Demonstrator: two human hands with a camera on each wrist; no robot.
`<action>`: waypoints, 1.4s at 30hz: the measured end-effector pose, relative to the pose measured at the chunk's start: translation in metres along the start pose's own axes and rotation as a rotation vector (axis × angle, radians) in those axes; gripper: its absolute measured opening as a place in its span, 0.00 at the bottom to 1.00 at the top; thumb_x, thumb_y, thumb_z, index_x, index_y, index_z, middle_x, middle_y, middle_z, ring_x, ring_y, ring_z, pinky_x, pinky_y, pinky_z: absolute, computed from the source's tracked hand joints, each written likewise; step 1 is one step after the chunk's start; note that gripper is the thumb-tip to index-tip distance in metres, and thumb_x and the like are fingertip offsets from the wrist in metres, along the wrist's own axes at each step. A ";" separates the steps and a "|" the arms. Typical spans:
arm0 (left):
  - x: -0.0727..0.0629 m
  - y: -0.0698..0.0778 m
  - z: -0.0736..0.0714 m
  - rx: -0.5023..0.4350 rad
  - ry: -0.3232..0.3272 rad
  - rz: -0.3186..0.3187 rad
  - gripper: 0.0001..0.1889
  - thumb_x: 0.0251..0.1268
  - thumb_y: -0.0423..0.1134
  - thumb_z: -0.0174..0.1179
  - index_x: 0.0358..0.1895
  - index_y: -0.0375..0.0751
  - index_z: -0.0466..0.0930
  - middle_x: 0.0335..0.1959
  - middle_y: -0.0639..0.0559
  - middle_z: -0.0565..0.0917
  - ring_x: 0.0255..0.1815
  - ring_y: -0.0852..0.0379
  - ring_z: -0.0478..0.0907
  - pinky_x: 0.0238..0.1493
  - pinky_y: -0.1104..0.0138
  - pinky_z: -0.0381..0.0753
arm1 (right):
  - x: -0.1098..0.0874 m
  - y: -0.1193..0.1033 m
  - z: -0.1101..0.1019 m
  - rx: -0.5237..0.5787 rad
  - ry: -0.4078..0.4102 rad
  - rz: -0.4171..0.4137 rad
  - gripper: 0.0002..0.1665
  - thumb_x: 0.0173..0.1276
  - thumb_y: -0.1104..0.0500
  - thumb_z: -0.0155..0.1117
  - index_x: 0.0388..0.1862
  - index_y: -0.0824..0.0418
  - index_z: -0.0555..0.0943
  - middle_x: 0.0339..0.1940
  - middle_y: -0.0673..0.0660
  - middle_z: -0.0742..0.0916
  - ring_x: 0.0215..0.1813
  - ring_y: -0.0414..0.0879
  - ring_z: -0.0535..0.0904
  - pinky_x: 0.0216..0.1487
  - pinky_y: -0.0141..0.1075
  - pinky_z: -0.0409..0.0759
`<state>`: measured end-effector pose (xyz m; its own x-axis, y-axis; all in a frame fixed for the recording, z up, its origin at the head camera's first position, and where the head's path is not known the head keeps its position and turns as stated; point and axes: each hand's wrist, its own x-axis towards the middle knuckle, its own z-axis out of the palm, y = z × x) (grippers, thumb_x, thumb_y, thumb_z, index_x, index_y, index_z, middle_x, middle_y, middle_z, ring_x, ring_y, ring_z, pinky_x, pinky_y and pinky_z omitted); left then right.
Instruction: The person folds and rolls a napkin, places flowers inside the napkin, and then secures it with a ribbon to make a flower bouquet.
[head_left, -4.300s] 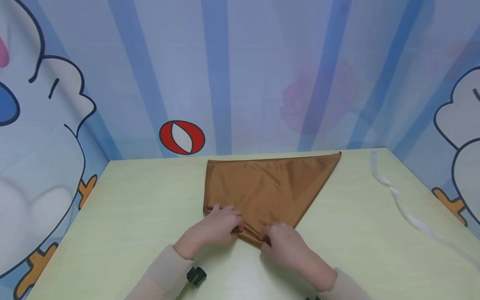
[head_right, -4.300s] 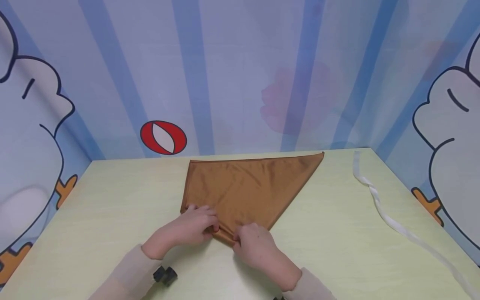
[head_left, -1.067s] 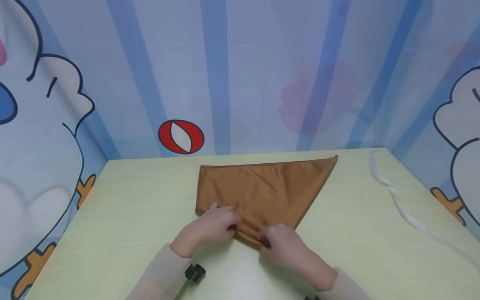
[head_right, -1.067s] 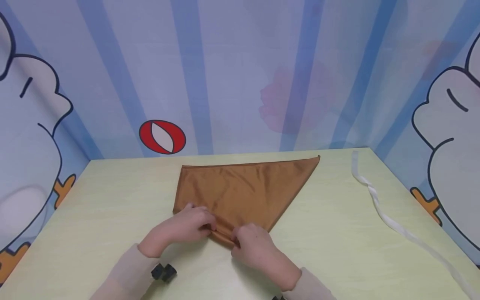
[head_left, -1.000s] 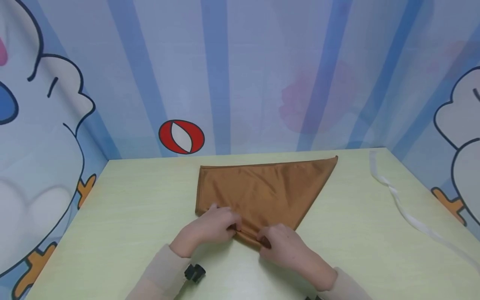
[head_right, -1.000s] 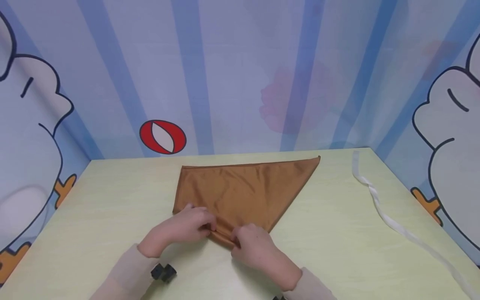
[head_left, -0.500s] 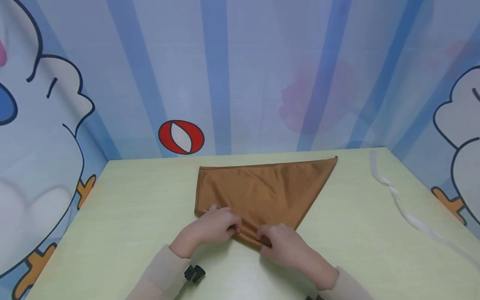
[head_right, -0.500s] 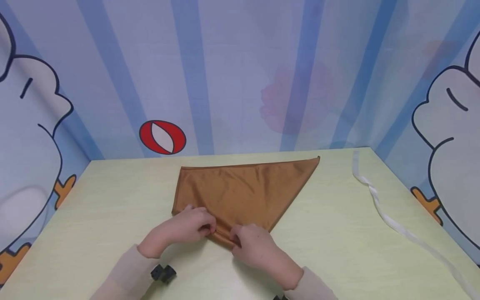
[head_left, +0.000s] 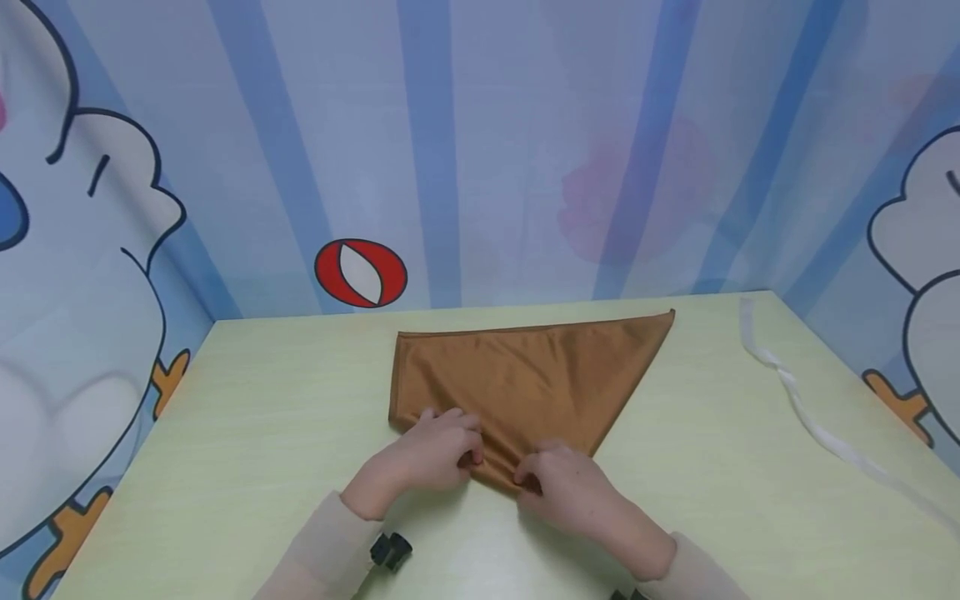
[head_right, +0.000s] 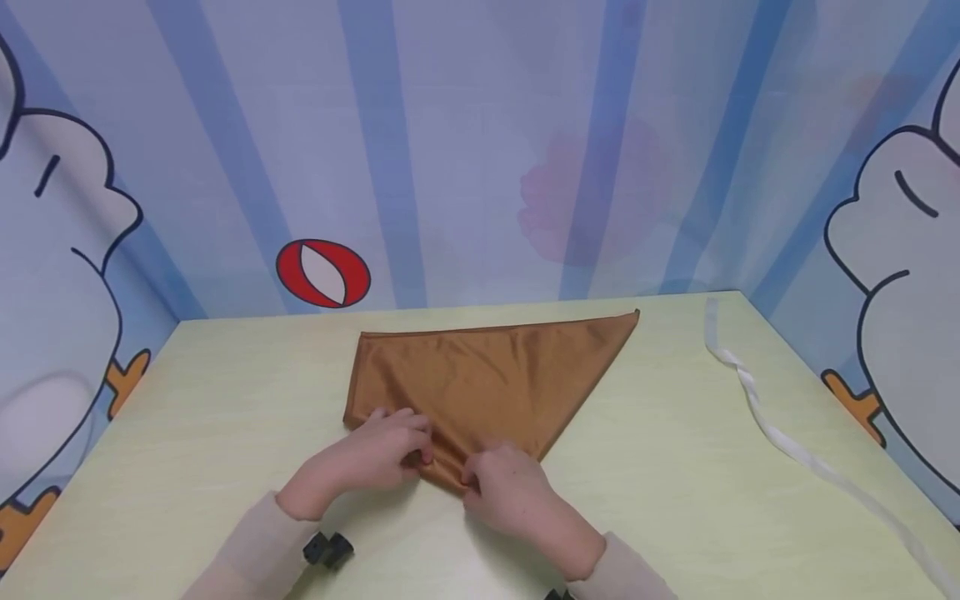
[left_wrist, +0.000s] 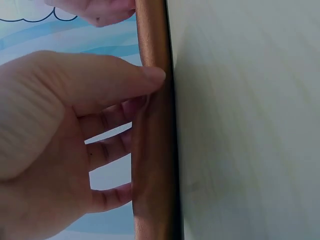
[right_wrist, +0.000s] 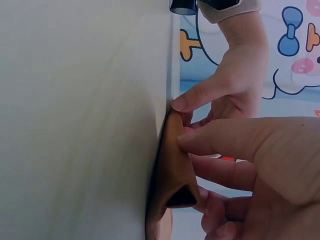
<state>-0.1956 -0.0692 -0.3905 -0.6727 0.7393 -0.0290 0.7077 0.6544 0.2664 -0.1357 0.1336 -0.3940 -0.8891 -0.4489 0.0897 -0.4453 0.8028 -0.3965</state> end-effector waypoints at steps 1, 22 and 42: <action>0.000 0.000 0.000 0.007 0.001 0.001 0.05 0.53 0.32 0.65 0.31 0.46 0.83 0.34 0.59 0.76 0.45 0.56 0.72 0.46 0.55 0.65 | 0.000 0.000 0.000 -0.015 0.009 -0.001 0.06 0.51 0.63 0.73 0.29 0.61 0.85 0.27 0.48 0.79 0.31 0.42 0.73 0.31 0.35 0.72; 0.000 -0.001 0.000 -0.037 -0.025 -0.007 0.05 0.56 0.30 0.63 0.32 0.45 0.83 0.31 0.58 0.82 0.39 0.58 0.72 0.44 0.58 0.62 | 0.000 -0.001 0.005 -0.024 0.054 -0.071 0.07 0.49 0.67 0.69 0.29 0.62 0.83 0.24 0.52 0.85 0.24 0.40 0.76 0.26 0.31 0.73; -0.002 -0.001 -0.003 -0.006 -0.058 0.002 0.03 0.56 0.35 0.65 0.33 0.45 0.83 0.36 0.58 0.80 0.47 0.56 0.73 0.46 0.57 0.63 | -0.001 0.004 0.001 0.066 0.023 -0.082 0.07 0.51 0.67 0.65 0.31 0.61 0.82 0.23 0.49 0.83 0.23 0.35 0.71 0.24 0.30 0.69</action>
<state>-0.1955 -0.0712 -0.3881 -0.6576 0.7487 -0.0839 0.7077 0.6521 0.2720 -0.1362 0.1374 -0.3963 -0.8523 -0.5026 0.1449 -0.5096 0.7354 -0.4466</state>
